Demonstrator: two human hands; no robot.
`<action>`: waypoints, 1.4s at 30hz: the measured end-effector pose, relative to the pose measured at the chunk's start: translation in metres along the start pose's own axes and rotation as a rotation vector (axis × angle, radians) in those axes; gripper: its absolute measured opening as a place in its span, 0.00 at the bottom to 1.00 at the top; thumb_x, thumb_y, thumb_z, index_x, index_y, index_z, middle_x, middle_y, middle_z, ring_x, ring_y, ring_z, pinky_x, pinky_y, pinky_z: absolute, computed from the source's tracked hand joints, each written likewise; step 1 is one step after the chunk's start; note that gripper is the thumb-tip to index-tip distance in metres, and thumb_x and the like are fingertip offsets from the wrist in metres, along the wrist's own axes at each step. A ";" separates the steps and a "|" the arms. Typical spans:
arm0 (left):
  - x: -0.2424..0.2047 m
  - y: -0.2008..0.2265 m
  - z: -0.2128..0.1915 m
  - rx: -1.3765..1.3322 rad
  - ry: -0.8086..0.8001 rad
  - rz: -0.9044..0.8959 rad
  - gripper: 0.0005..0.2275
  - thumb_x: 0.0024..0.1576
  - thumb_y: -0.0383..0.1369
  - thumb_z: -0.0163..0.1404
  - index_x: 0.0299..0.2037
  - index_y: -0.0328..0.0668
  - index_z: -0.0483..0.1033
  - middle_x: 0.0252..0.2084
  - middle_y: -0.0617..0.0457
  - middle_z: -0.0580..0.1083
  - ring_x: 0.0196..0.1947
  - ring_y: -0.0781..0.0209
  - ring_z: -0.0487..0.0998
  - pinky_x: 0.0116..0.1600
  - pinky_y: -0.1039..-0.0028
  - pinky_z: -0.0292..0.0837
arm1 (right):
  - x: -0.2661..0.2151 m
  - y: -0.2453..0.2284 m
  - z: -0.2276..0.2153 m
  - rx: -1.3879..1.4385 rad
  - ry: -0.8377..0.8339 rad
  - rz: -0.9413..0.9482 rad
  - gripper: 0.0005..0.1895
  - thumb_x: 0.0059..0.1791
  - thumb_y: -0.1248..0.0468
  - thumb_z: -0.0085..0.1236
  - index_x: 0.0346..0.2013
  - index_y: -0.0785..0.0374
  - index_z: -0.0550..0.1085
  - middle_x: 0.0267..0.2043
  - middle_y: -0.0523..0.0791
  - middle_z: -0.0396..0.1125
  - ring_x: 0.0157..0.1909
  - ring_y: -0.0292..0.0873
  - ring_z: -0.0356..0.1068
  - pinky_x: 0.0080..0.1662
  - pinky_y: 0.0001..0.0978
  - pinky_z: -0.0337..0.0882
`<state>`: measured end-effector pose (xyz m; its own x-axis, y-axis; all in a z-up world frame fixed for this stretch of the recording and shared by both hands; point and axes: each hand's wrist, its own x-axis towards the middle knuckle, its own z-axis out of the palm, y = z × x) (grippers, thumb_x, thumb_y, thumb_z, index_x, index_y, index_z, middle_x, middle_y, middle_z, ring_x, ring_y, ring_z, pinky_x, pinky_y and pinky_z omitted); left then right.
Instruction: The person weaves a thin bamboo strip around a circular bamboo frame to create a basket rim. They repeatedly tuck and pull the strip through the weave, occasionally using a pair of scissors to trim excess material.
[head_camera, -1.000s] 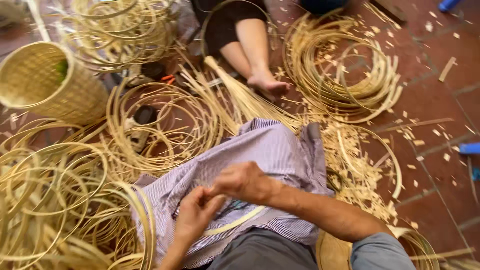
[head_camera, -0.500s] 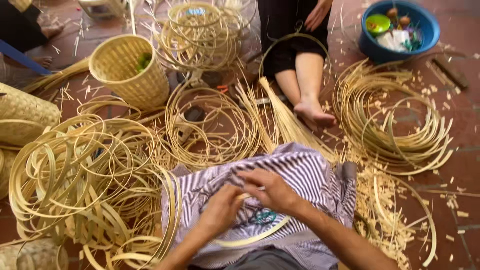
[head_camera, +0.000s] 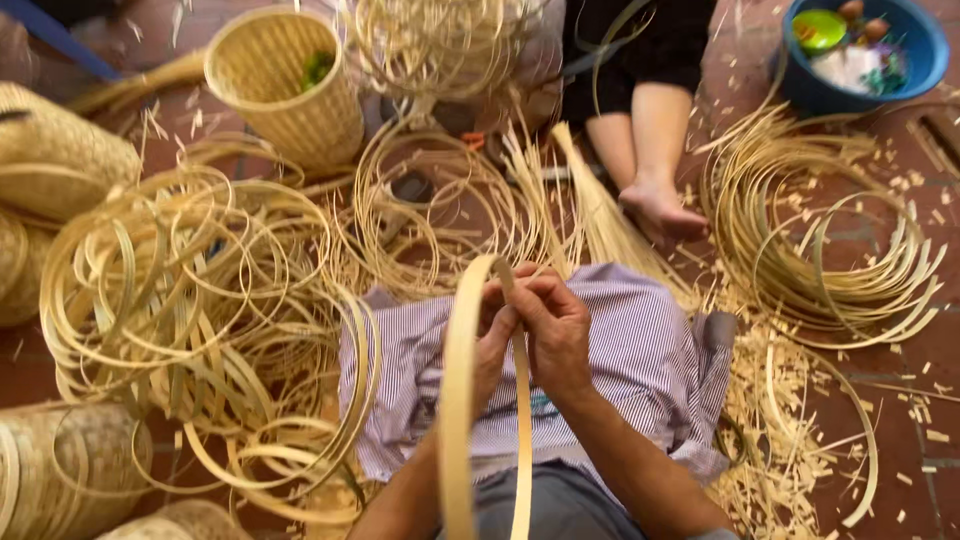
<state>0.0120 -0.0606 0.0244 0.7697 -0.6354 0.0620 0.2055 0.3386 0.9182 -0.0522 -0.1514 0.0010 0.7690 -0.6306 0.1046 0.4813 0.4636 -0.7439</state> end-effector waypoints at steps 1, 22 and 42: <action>-0.012 -0.005 0.003 -0.066 0.042 -0.033 0.12 0.62 0.27 0.54 0.55 0.33 0.76 0.45 0.52 0.78 0.42 0.69 0.78 0.47 0.80 0.76 | -0.005 0.004 -0.002 0.136 -0.002 0.054 0.03 0.56 0.71 0.61 0.40 0.70 0.78 0.48 0.47 0.70 0.47 0.40 0.69 0.53 0.31 0.72; -0.089 0.014 -0.004 -0.344 -0.015 -0.401 0.10 0.64 0.36 0.51 0.40 0.39 0.66 0.34 0.46 0.77 0.22 0.76 0.65 0.25 0.83 0.61 | 0.004 -0.117 -0.008 -1.228 -0.937 -0.827 0.08 0.42 0.63 0.64 0.34 0.62 0.79 0.49 0.49 0.75 0.44 0.47 0.78 0.40 0.34 0.80; -0.092 -0.003 -0.043 0.683 0.378 -0.005 0.11 0.68 0.36 0.48 0.50 0.37 0.78 0.30 0.52 0.78 0.26 0.68 0.78 0.29 0.79 0.75 | -0.078 0.100 -0.160 -1.781 -0.945 0.609 0.15 0.51 0.59 0.56 0.52 0.55 0.76 0.45 0.43 0.75 0.44 0.41 0.75 0.52 0.39 0.72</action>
<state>-0.0336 0.0267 -0.0008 0.9487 -0.3146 0.0323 -0.1138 -0.2444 0.9630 -0.1313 -0.1559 -0.1872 0.8405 0.0317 -0.5409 -0.2385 -0.8747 -0.4220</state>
